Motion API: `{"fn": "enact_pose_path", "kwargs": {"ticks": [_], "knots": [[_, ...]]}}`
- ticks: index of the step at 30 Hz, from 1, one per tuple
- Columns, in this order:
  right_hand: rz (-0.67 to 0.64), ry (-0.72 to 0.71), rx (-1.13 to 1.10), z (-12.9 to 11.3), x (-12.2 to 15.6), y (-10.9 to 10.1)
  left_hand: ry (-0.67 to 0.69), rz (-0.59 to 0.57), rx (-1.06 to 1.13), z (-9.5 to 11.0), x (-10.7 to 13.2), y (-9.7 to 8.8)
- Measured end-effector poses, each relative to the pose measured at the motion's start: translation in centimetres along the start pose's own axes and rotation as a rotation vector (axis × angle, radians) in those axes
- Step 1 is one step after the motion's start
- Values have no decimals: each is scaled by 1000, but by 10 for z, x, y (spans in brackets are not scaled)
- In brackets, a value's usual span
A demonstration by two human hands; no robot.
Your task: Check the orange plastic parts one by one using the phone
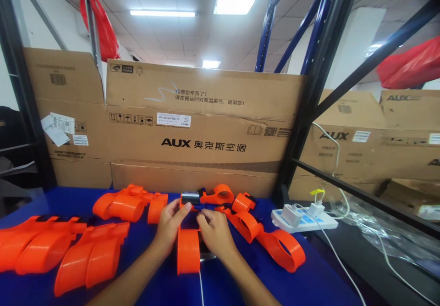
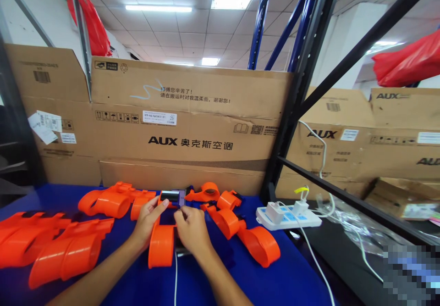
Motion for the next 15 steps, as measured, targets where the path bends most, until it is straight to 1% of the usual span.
{"fn": "enact_pose_path", "kwargs": {"ticks": [4,8,15], "knots": [[24,24,-21,1,1,1,0,3,0,-2,-1,-1],[9,22,-17,1,0,1,2,40,15,-1,0,-1],[-2,40,9,7,-4,2,-151,91,192,-3,5,0]]}}
Point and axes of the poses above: each hand's wrist, its own x-axis away from the middle knuckle, its own y-axis out of the palm, z = x × y, the point moved 2 cm from there along -x, towards the middle knuckle, and after that the axes turned 6 degrees about z, right-handed, at the moved point
